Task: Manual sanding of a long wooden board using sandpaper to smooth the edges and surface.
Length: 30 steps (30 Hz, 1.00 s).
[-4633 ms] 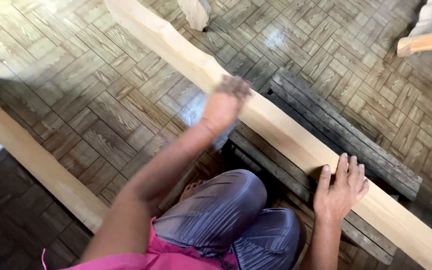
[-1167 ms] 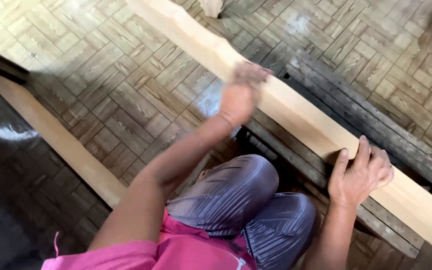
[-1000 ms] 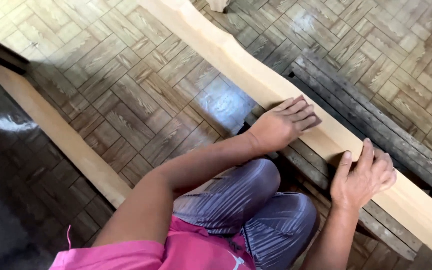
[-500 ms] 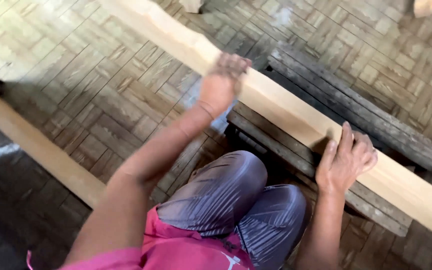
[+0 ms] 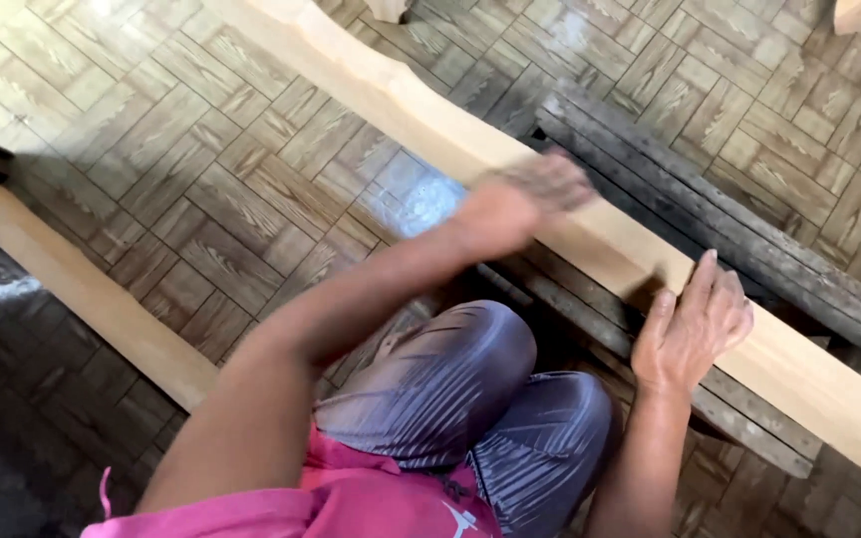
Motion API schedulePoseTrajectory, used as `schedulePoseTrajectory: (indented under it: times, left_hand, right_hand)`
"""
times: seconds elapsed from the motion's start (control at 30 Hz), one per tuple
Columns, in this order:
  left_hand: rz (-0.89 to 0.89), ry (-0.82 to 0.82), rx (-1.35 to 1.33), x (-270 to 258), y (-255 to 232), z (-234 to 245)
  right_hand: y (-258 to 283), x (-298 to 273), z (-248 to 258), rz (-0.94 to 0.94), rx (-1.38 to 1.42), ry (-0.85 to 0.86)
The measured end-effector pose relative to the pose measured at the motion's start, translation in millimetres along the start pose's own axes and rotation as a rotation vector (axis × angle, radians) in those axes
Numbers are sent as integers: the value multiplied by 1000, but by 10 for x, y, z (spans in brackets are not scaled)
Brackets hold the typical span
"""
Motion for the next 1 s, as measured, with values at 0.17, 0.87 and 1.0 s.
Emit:
schedulePoseTrajectory:
  times: [0.17, 0.87, 1.0]
  left_hand:
    - [533, 135, -46, -1087, 1149, 849]
    - [483, 332, 547, -1139, 1353, 857]
    - [667, 272, 518, -1006, 1482, 953]
  right_hand:
    - [46, -5, 33, 27, -40, -46]
    - [144, -10, 107, 107, -44, -79]
    - [154, -8, 110, 112, -43, -76]
Point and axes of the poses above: each hand's wrist, its own x-axis towards the middle knuckle, its own z-axis out of the back of the hand, y = z × x, the point moved 10 cm from there along x, towards the middle knuckle, and after that the axes turned 14 degrees about y, right-handed, at the moved point
